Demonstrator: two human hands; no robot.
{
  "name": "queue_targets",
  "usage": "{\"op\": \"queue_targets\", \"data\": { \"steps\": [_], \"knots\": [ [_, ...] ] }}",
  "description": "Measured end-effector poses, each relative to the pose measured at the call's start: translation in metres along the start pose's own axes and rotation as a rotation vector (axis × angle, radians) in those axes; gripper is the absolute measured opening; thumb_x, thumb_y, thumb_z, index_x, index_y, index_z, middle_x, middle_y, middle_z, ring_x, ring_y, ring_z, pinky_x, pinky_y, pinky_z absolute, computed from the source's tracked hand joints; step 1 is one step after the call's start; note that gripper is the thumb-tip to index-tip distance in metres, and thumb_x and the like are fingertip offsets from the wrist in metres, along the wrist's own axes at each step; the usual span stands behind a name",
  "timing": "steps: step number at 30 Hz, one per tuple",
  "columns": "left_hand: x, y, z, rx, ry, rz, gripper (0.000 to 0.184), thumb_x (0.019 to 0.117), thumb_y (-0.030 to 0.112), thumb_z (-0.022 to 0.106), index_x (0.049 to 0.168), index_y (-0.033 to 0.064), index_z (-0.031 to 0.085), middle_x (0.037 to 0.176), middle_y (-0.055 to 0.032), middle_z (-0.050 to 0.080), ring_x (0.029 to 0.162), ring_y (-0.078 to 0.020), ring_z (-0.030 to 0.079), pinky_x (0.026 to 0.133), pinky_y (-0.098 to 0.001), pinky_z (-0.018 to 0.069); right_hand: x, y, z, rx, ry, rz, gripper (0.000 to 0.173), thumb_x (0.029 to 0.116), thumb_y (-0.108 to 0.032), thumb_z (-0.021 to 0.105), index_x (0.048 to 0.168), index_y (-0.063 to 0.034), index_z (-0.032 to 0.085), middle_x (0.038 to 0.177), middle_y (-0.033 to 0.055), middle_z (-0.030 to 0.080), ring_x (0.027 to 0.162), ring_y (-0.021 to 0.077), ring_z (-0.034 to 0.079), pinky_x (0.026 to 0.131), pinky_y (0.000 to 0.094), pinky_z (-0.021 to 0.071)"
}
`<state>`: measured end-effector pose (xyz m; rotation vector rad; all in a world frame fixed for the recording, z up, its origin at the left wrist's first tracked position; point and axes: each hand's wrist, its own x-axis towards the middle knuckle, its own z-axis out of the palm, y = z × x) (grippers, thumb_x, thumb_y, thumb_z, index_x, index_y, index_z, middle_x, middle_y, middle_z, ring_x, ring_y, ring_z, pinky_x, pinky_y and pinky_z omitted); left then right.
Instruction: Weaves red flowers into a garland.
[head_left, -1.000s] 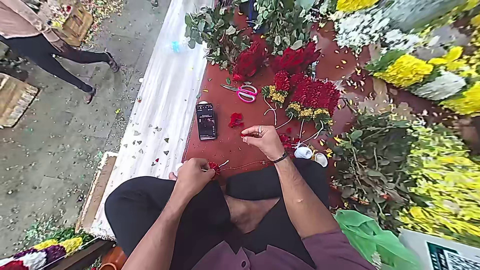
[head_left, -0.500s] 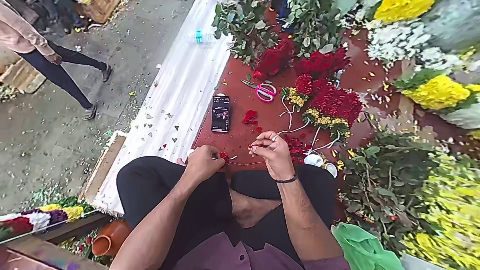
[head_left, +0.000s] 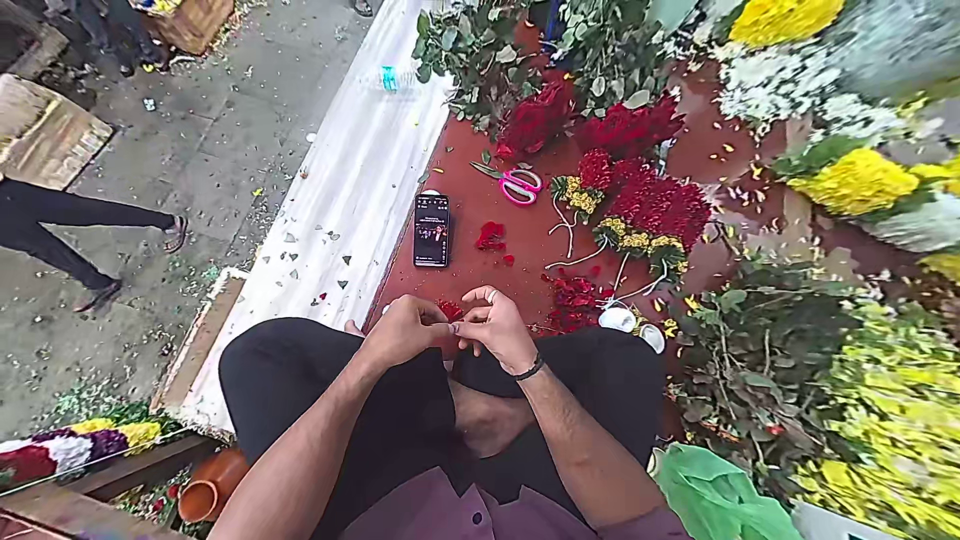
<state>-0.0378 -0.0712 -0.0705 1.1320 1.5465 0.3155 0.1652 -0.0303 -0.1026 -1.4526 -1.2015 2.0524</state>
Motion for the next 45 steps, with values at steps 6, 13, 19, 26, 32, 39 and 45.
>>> {"op": "queue_targets", "data": {
  "steps": [6, 13, 19, 26, 32, 39, 45],
  "knots": [
    [0.001, -0.002, 0.000, -0.019, 0.030, 0.001, 0.013, 0.0902, 0.028, 0.074, 0.084, 0.0169, 0.078, 0.073, 0.0045, 0.071, 0.067, -0.0074, 0.065, 0.066, -0.0372, 0.0556, 0.003, 0.000, -0.016, -0.145, -0.119, 0.013, 0.081, 0.0719, -0.017, 0.091, 0.141, -0.0082, 0.049, 0.073, 0.0053, 0.065, 0.052, 0.0136, 0.057, 0.047, 0.0275, 0.0488],
    [0.001, -0.006, -0.009, -0.039, 0.090, -0.081, 0.016, 0.0852, 0.030, 0.077, 0.077, 0.0157, 0.074, 0.067, 0.0031, 0.066, 0.062, -0.0107, 0.061, 0.061, -0.0402, 0.0509, 0.010, 0.001, -0.033, -0.315, -0.212, -0.231, 0.081, 0.0699, -0.020, 0.089, 0.142, -0.0146, 0.053, 0.123, 0.0037, 0.068, 0.113, 0.0195, 0.066, 0.091, 0.0415, 0.0583],
    [-0.001, -0.006, -0.022, 0.001, 0.116, -0.141, 0.018, 0.0840, 0.029, 0.077, 0.075, 0.0135, 0.072, 0.065, 0.0013, 0.064, 0.059, -0.0117, 0.057, 0.058, -0.0398, 0.0483, 0.019, 0.025, -0.030, -0.505, -0.349, -0.192, 0.058, 0.0837, -0.029, 0.082, 0.135, -0.0105, 0.063, 0.109, 0.0043, 0.073, 0.079, 0.0110, 0.067, 0.074, 0.0320, 0.0574],
    [-0.012, 0.031, -0.033, 0.356, 0.246, -0.193, 0.022, 0.0816, 0.034, 0.074, 0.072, 0.0147, 0.071, 0.066, -0.0041, 0.065, 0.067, -0.0251, 0.065, 0.063, -0.0564, 0.0512, -0.009, -0.016, -0.037, -0.216, -0.473, -0.510, 0.014, 0.0932, -0.018, 0.075, 0.093, -0.0049, 0.080, 0.085, 0.0008, 0.072, 0.078, 0.0046, 0.066, 0.073, 0.0227, 0.0563],
    [-0.042, 0.113, -0.012, 0.625, -0.378, 0.147, 0.016, 0.0896, 0.027, 0.073, 0.088, 0.0120, 0.076, 0.082, -0.0078, 0.072, 0.080, -0.0288, 0.069, 0.074, -0.0605, 0.0535, -0.010, -0.030, -0.046, 0.015, -0.340, -0.607, 0.009, 0.0930, -0.008, 0.074, 0.096, -0.0002, 0.078, 0.086, 0.0045, 0.075, 0.075, 0.0073, 0.068, 0.071, 0.0250, 0.0593],
    [-0.023, 0.115, 0.003, -0.035, 0.163, 0.446, 0.010, 0.0946, 0.022, 0.072, 0.090, 0.0133, 0.075, 0.080, 0.0033, 0.071, 0.066, -0.0085, 0.065, 0.060, -0.0309, 0.0581, -0.022, -0.016, -0.045, 0.054, -0.501, -0.443, 0.004, 0.0915, -0.011, 0.074, 0.095, -0.0087, 0.075, 0.079, -0.0069, 0.071, 0.064, -0.0030, 0.057, 0.059, 0.0171, 0.0486],
    [-0.011, 0.049, -0.023, 0.159, 0.253, 0.068, 0.017, 0.0935, 0.033, 0.073, 0.089, 0.0170, 0.077, 0.077, 0.0043, 0.073, 0.069, -0.0093, 0.069, 0.068, -0.0402, 0.0598, -0.013, -0.026, -0.060, -0.010, -0.490, -0.511, 0.014, 0.0975, -0.012, 0.069, 0.097, -0.0035, 0.080, 0.079, -0.0019, 0.074, 0.060, -0.0040, 0.055, 0.054, 0.0160, 0.0444]
  ]
}}
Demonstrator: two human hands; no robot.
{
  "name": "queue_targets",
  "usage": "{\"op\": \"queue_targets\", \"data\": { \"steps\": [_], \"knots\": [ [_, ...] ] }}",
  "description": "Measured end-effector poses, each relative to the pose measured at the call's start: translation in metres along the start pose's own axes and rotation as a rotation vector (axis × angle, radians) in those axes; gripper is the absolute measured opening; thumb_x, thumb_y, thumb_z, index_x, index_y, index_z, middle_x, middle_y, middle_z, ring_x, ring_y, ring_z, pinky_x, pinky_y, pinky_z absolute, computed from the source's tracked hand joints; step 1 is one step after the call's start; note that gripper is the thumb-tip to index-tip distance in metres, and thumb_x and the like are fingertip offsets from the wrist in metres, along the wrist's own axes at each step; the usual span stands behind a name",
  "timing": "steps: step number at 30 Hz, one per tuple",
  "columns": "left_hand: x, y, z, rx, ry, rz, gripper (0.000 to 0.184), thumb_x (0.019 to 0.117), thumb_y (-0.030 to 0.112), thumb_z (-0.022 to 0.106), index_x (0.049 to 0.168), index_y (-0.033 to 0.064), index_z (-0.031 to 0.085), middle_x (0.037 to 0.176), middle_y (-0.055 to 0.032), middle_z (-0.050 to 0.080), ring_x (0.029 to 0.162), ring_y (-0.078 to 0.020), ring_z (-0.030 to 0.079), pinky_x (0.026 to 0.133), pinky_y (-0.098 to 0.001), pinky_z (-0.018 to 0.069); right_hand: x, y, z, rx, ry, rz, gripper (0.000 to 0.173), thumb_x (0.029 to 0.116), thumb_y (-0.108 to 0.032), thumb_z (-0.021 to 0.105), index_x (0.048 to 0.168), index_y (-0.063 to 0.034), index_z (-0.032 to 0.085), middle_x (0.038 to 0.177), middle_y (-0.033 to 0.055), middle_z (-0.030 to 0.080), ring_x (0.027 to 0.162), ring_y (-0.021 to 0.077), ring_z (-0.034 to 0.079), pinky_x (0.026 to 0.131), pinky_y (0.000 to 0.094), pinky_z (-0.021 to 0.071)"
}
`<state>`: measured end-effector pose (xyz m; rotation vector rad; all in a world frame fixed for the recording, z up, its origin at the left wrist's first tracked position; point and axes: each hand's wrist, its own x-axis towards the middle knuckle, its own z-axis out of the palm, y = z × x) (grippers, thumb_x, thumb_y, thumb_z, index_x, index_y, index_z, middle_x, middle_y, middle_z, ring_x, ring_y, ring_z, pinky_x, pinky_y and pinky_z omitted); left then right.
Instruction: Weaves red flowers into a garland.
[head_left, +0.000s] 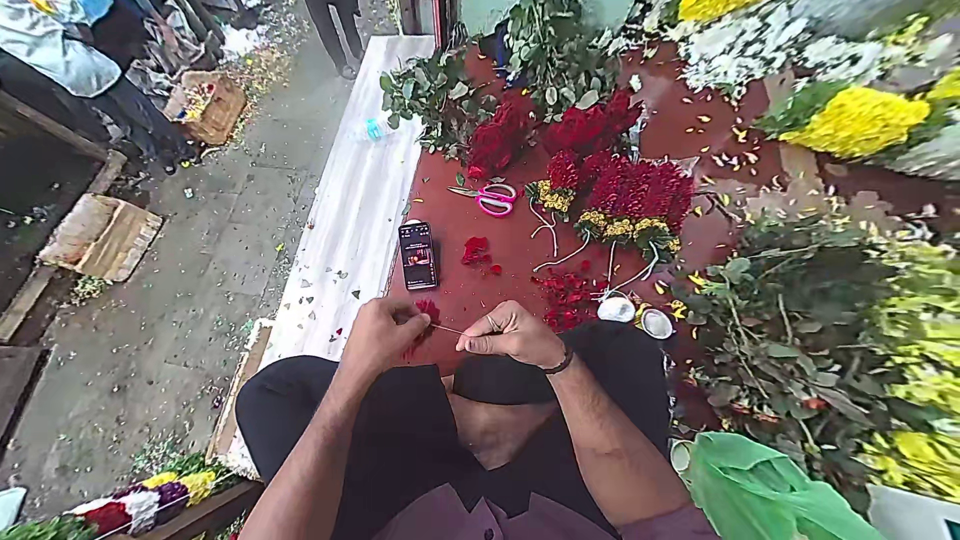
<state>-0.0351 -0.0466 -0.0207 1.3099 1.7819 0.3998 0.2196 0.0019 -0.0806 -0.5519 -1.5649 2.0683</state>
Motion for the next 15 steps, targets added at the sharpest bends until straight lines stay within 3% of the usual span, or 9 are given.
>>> {"op": "queue_targets", "data": {
  "steps": [3, 6, 12, 15],
  "knots": [
    [-0.009, -0.019, -0.010, -0.028, -0.302, -0.048, 0.017, 0.0934, 0.031, 0.074, 0.093, 0.0144, 0.078, 0.083, 0.0027, 0.075, 0.075, -0.0086, 0.071, 0.074, -0.0359, 0.0614, -0.002, 0.003, -0.014, -0.056, 0.045, 0.076, 0.014, 0.0969, -0.011, 0.068, 0.097, -0.0033, 0.080, 0.080, -0.0009, 0.075, 0.064, -0.0022, 0.059, 0.059, 0.0177, 0.0489],
    [-0.012, -0.023, -0.013, -0.011, -0.421, -0.002, 0.018, 0.0916, 0.034, 0.075, 0.090, 0.0161, 0.078, 0.080, 0.0046, 0.073, 0.072, -0.0068, 0.068, 0.071, -0.0346, 0.0581, -0.002, 0.001, -0.018, -0.040, 0.007, 0.119, 0.014, 0.0967, -0.009, 0.067, 0.096, -0.0033, 0.080, 0.079, -0.0018, 0.074, 0.063, -0.0031, 0.058, 0.058, 0.0167, 0.0477],
    [0.005, -0.038, 0.000, -0.146, -0.207, -0.127, 0.018, 0.0888, 0.031, 0.077, 0.082, 0.0147, 0.078, 0.071, 0.0027, 0.070, 0.062, -0.0085, 0.063, 0.060, -0.0347, 0.0530, 0.006, -0.001, 0.021, -0.141, -0.280, 0.134, 0.016, 0.0976, -0.015, 0.069, 0.096, -0.0029, 0.080, 0.084, 0.0009, 0.076, 0.073, 0.0000, 0.067, 0.069, 0.0214, 0.0553],
    [0.005, -0.047, 0.009, -0.098, -0.210, -0.127, 0.015, 0.0898, 0.031, 0.075, 0.084, 0.0177, 0.079, 0.075, 0.0049, 0.073, 0.066, -0.0074, 0.066, 0.064, -0.0375, 0.0564, 0.012, 0.005, 0.034, -0.110, -0.137, 0.059, 0.014, 0.0978, -0.010, 0.068, 0.098, -0.0004, 0.079, 0.087, 0.0038, 0.077, 0.075, 0.0029, 0.069, 0.072, 0.0233, 0.0584]
  ]
}}
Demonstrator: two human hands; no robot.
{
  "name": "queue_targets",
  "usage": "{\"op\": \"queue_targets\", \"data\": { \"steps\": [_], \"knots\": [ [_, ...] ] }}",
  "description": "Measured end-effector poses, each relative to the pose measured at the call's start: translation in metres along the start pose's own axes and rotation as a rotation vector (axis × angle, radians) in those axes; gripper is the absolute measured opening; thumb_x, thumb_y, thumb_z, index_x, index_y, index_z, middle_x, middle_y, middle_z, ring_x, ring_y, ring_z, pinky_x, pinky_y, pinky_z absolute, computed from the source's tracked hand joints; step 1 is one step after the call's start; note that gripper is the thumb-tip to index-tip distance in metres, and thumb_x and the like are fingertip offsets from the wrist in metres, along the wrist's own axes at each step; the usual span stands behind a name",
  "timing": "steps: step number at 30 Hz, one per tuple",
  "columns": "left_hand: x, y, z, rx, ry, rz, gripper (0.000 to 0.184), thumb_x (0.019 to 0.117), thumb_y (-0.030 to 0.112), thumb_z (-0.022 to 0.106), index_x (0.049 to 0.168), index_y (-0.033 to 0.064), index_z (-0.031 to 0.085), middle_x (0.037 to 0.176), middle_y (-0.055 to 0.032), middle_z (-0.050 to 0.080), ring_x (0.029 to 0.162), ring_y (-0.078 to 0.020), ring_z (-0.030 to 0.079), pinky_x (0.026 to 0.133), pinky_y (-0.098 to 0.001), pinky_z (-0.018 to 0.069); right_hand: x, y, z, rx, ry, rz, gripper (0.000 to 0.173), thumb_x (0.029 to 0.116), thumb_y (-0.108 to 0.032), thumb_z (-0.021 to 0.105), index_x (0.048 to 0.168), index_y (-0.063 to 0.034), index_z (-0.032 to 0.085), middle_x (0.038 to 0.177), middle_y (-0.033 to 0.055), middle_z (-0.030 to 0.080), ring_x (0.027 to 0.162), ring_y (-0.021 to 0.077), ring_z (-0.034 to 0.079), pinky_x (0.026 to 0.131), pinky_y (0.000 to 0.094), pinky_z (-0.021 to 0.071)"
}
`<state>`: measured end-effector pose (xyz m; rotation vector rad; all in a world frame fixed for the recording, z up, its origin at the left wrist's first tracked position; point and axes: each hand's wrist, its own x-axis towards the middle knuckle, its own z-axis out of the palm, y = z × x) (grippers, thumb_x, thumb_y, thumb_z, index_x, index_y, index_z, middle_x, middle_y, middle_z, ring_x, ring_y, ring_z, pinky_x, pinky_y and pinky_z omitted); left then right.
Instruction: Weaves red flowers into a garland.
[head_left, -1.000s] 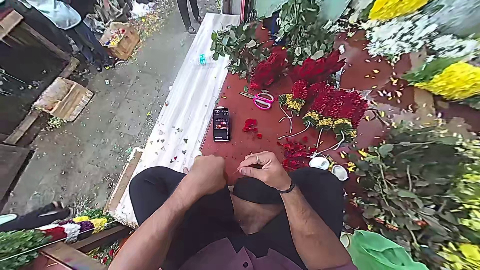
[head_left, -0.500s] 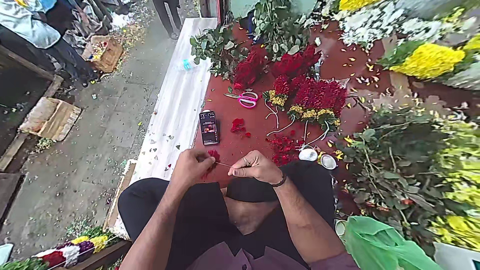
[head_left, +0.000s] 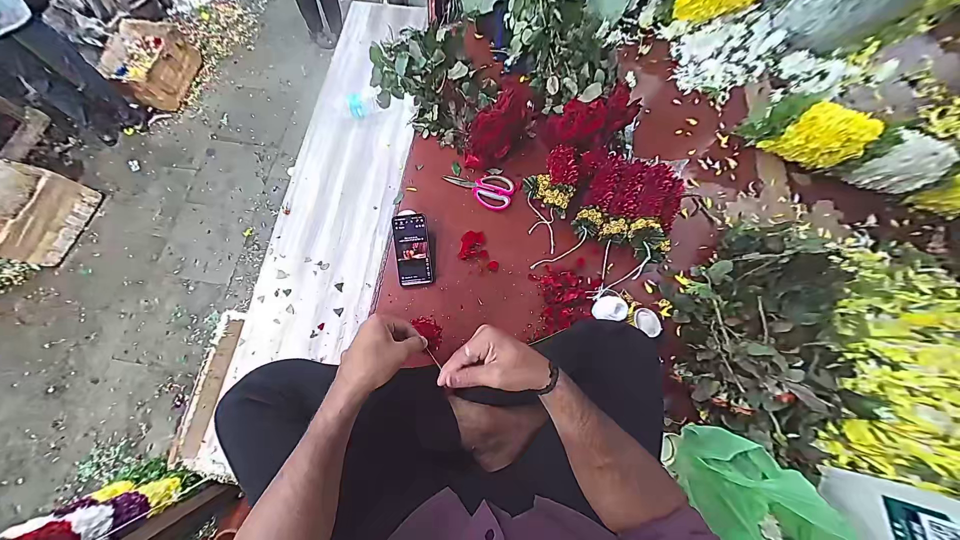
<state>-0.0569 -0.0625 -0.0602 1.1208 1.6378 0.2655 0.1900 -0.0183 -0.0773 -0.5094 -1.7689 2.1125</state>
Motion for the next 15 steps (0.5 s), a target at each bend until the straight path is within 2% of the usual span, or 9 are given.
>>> {"op": "queue_targets", "data": {
  "steps": [1, 2, 4, 6, 8, 10, 12, 14, 15],
  "knots": [
    [-0.001, -0.002, 0.001, 0.023, -0.033, 0.016, 0.015, 0.0913, 0.031, 0.074, 0.087, 0.0182, 0.079, 0.078, 0.0053, 0.073, 0.069, -0.0070, 0.067, 0.068, -0.0379, 0.0576, 0.000, 0.001, -0.005, 0.013, 0.124, -0.002, 0.015, 0.0973, -0.009, 0.067, 0.098, -0.0004, 0.079, 0.087, 0.0036, 0.077, 0.076, 0.0036, 0.069, 0.073, 0.0244, 0.0590],
    [-0.003, -0.004, 0.001, 0.028, -0.072, 0.033, 0.015, 0.0928, 0.032, 0.074, 0.089, 0.0186, 0.079, 0.079, 0.0056, 0.074, 0.071, -0.0066, 0.068, 0.070, -0.0373, 0.0579, -0.001, 0.003, -0.013, 0.027, 0.249, 0.024, 0.014, 0.0967, -0.009, 0.067, 0.098, -0.0010, 0.079, 0.086, 0.0032, 0.076, 0.073, 0.0037, 0.067, 0.069, 0.0244, 0.0577],
    [-0.006, -0.003, -0.001, 0.015, -0.127, 0.068, 0.015, 0.0932, 0.034, 0.073, 0.091, 0.0204, 0.079, 0.079, 0.0069, 0.073, 0.070, -0.0056, 0.067, 0.069, -0.0348, 0.0570, -0.006, 0.009, -0.034, 0.069, 0.410, 0.150, 0.012, 0.0950, -0.010, 0.069, 0.095, -0.0034, 0.080, 0.074, -0.0002, 0.070, 0.055, 0.0002, 0.049, 0.051, 0.0197, 0.0405],
    [-0.005, 0.000, -0.001, 0.016, -0.145, 0.089, 0.015, 0.0918, 0.036, 0.074, 0.089, 0.0218, 0.079, 0.076, 0.0080, 0.072, 0.067, -0.0048, 0.065, 0.066, -0.0336, 0.0555, -0.015, 0.014, -0.052, 0.095, 0.360, 0.308, 0.012, 0.0957, -0.012, 0.069, 0.095, -0.0055, 0.079, 0.067, -0.0051, 0.064, 0.049, -0.0022, 0.039, 0.046, 0.0173, 0.0320],
    [-0.005, 0.002, -0.001, 0.008, -0.156, 0.088, 0.015, 0.0906, 0.036, 0.074, 0.086, 0.0217, 0.078, 0.074, 0.0084, 0.071, 0.066, -0.0046, 0.064, 0.064, -0.0332, 0.0547, -0.022, 0.020, -0.064, 0.064, 0.263, 0.435, 0.016, 0.0982, -0.016, 0.067, 0.098, -0.0049, 0.078, 0.062, -0.0055, 0.060, 0.047, -0.0011, 0.042, 0.045, 0.0172, 0.0356],
    [-0.007, 0.002, -0.002, -0.039, -0.177, 0.096, 0.016, 0.0889, 0.035, 0.075, 0.083, 0.0202, 0.077, 0.072, 0.0076, 0.070, 0.066, -0.0055, 0.064, 0.064, -0.0332, 0.0549, -0.024, 0.030, -0.082, -0.104, 0.287, 0.551, 0.023, 0.1023, -0.022, 0.062, 0.106, -0.0048, 0.077, 0.074, 0.0013, 0.070, 0.058, 0.0069, 0.058, 0.055, 0.0248, 0.0488],
    [-0.010, 0.003, -0.002, -0.098, -0.214, 0.108, 0.016, 0.0883, 0.033, 0.076, 0.081, 0.0188, 0.077, 0.071, 0.0069, 0.069, 0.065, -0.0057, 0.063, 0.063, -0.0320, 0.0528, -0.016, 0.048, -0.105, -0.327, 0.447, 0.668, 0.021, 0.1032, -0.021, 0.062, 0.109, -0.0069, 0.076, 0.091, 0.0075, 0.075, 0.077, 0.0193, 0.068, 0.071, 0.0415, 0.0569],
    [-0.011, 0.004, 0.000, -0.121, -0.228, 0.117, 0.016, 0.0881, 0.033, 0.075, 0.080, 0.0187, 0.076, 0.069, 0.0067, 0.067, 0.063, -0.0057, 0.061, 0.060, -0.0312, 0.0513, 0.001, 0.080, -0.133, -0.567, 0.615, 0.752, 0.017, 0.0981, -0.020, 0.064, 0.105, -0.0118, 0.077, 0.097, 0.0093, 0.075, 0.090, 0.0271, 0.071, 0.082, 0.0562, 0.0561],
    [-0.009, 0.004, 0.002, -0.122, -0.225, 0.118, 0.016, 0.0878, 0.033, 0.075, 0.080, 0.0190, 0.076, 0.069, 0.0065, 0.067, 0.062, -0.0059, 0.061, 0.060, -0.0313, 0.0510, 0.011, 0.095, -0.144, -0.679, 0.652, 0.774, 0.017, 0.0951, -0.019, 0.064, 0.104, -0.0145, 0.078, 0.100, 0.0095, 0.075, 0.095, 0.0293, 0.071, 0.085, 0.0604, 0.0550]
  ]
}}
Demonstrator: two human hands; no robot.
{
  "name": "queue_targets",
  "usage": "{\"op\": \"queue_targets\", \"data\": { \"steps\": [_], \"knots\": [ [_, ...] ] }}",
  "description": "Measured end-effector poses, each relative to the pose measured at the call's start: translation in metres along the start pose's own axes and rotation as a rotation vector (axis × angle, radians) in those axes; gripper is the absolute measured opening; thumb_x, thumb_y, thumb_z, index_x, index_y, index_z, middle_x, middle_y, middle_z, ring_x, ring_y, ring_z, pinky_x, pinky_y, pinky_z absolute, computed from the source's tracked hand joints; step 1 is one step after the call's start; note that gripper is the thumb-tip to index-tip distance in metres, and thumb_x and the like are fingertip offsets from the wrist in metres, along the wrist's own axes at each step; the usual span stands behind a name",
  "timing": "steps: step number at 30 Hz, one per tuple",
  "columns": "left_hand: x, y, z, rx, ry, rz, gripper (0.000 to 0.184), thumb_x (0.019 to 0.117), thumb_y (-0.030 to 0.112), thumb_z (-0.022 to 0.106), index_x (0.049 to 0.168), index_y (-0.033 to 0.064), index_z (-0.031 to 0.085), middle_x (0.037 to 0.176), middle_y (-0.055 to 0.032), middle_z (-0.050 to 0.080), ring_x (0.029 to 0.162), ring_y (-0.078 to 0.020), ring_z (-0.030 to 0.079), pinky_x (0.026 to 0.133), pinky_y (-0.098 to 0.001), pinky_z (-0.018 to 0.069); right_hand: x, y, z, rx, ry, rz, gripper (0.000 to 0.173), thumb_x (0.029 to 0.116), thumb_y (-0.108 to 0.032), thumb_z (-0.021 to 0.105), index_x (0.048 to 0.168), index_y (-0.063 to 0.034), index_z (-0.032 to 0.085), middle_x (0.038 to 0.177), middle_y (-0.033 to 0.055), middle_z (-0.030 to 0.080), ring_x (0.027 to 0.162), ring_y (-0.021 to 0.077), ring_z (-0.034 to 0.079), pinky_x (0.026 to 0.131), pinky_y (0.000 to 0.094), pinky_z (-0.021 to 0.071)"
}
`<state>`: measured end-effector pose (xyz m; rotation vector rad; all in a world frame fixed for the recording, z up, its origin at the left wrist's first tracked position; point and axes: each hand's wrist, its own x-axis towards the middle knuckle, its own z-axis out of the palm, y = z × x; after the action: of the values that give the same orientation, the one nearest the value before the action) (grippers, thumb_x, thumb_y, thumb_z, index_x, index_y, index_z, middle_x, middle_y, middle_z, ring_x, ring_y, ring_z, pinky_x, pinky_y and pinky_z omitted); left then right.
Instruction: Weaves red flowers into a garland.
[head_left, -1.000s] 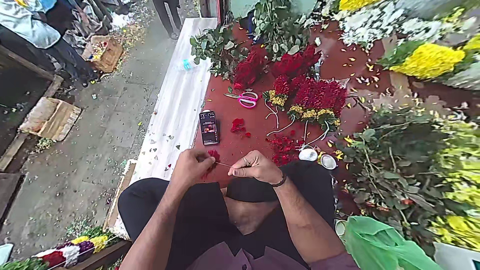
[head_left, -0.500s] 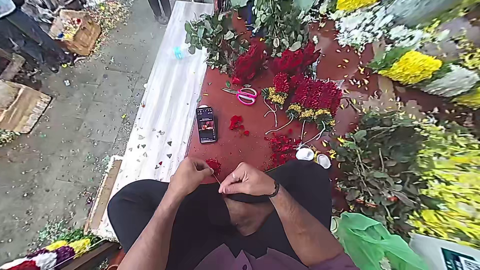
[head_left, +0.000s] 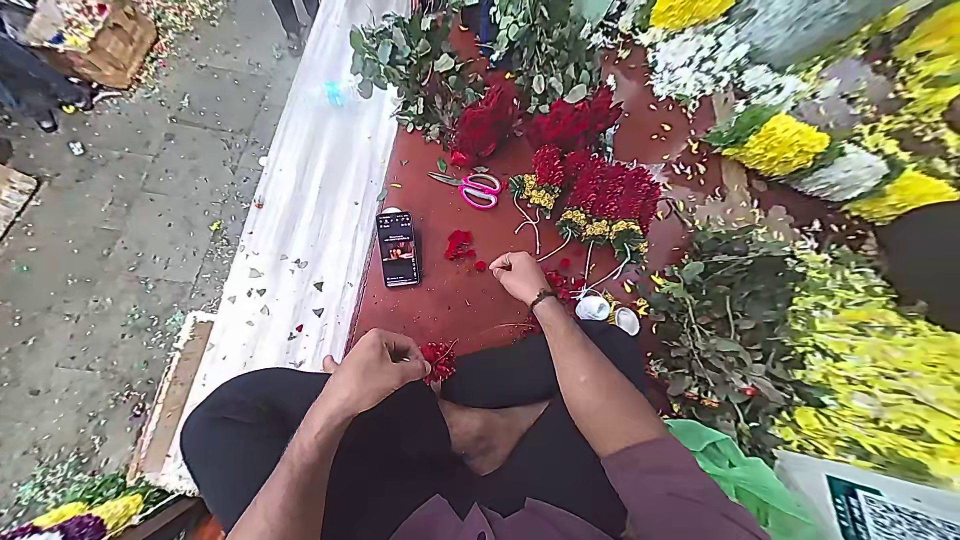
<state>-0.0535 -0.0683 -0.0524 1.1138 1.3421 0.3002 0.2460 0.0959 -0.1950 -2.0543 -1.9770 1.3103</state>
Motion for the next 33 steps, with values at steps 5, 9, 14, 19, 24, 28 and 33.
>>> {"op": "queue_targets", "data": {
  "steps": [5, 9, 14, 19, 24, 28, 33],
  "knots": [
    [0.005, -0.011, 0.001, 0.017, 0.039, -0.049, 0.016, 0.0881, 0.033, 0.074, 0.080, 0.0192, 0.076, 0.067, 0.0070, 0.066, 0.060, -0.0063, 0.060, 0.058, -0.0323, 0.0503, 0.047, -0.012, 0.034, -0.314, 0.055, -0.096, 0.026, 0.0840, -0.016, 0.074, 0.110, -0.0160, 0.075, 0.111, 0.0085, 0.071, 0.106, 0.0314, 0.068, 0.085, 0.0613, 0.0554],
    [0.008, -0.011, -0.001, 0.052, 0.060, -0.095, 0.017, 0.0882, 0.035, 0.073, 0.080, 0.0199, 0.076, 0.067, 0.0069, 0.066, 0.060, -0.0066, 0.060, 0.059, -0.0340, 0.0508, 0.049, -0.010, 0.042, -0.255, 0.008, -0.075, 0.034, 0.0776, -0.012, 0.074, 0.111, -0.0196, 0.076, 0.094, 0.0059, 0.075, 0.091, 0.0314, 0.071, 0.077, 0.0638, 0.0547],
    [0.008, -0.008, 0.002, 0.061, 0.072, -0.077, 0.017, 0.0890, 0.034, 0.074, 0.081, 0.0193, 0.076, 0.068, 0.0068, 0.066, 0.061, -0.0063, 0.060, 0.060, -0.0333, 0.0514, 0.024, -0.012, 0.024, 0.320, -0.127, 0.021, 0.030, 0.0888, 0.002, 0.066, 0.115, -0.0089, 0.075, 0.091, 0.0116, 0.073, 0.069, 0.0211, 0.069, 0.061, 0.0400, 0.0590],
    [0.004, -0.010, 0.003, 0.073, 0.090, -0.073, 0.017, 0.0894, 0.035, 0.074, 0.083, 0.0191, 0.077, 0.072, 0.0059, 0.070, 0.065, -0.0077, 0.064, 0.064, -0.0363, 0.0551, -0.014, -0.024, 0.011, 0.442, 0.058, -0.122, 0.013, 0.0851, -0.004, 0.077, 0.097, -0.0066, 0.078, 0.093, 0.0062, 0.077, 0.081, 0.0153, 0.072, 0.074, 0.0377, 0.0603],
    [0.003, -0.010, 0.005, 0.083, 0.106, -0.074, 0.017, 0.0888, 0.034, 0.074, 0.083, 0.0189, 0.076, 0.071, 0.0053, 0.068, 0.063, -0.0082, 0.062, 0.062, -0.0369, 0.0532, -0.049, -0.030, 0.012, 0.588, 0.045, -0.133, 0.021, 0.0856, -0.002, 0.078, 0.106, -0.0046, 0.077, 0.096, 0.0082, 0.076, 0.068, 0.0158, 0.067, 0.057, 0.0322, 0.0557],
    [0.004, -0.010, 0.007, 0.126, 0.126, -0.086, 0.016, 0.0893, 0.033, 0.074, 0.082, 0.0181, 0.076, 0.072, 0.0049, 0.070, 0.065, -0.0087, 0.064, 0.064, -0.0382, 0.0549, -0.068, -0.032, 0.011, 0.671, 0.042, -0.118, 0.015, 0.0880, -0.001, 0.076, 0.103, -0.0029, 0.076, 0.094, 0.0089, 0.076, 0.064, 0.0159, 0.066, 0.055, 0.0316, 0.0563],
    [0.006, -0.012, 0.008, 0.153, 0.121, -0.087, 0.017, 0.0894, 0.034, 0.073, 0.082, 0.0188, 0.076, 0.071, 0.0055, 0.069, 0.063, -0.0084, 0.063, 0.063, -0.0376, 0.0539, -0.061, -0.029, 0.013, 0.704, -0.001, -0.106, 0.015, 0.0946, -0.002, 0.068, 0.109, -0.0020, 0.072, 0.093, 0.0102, 0.074, 0.063, 0.0152, 0.065, 0.050, 0.0278, 0.0512]
  ]
}}
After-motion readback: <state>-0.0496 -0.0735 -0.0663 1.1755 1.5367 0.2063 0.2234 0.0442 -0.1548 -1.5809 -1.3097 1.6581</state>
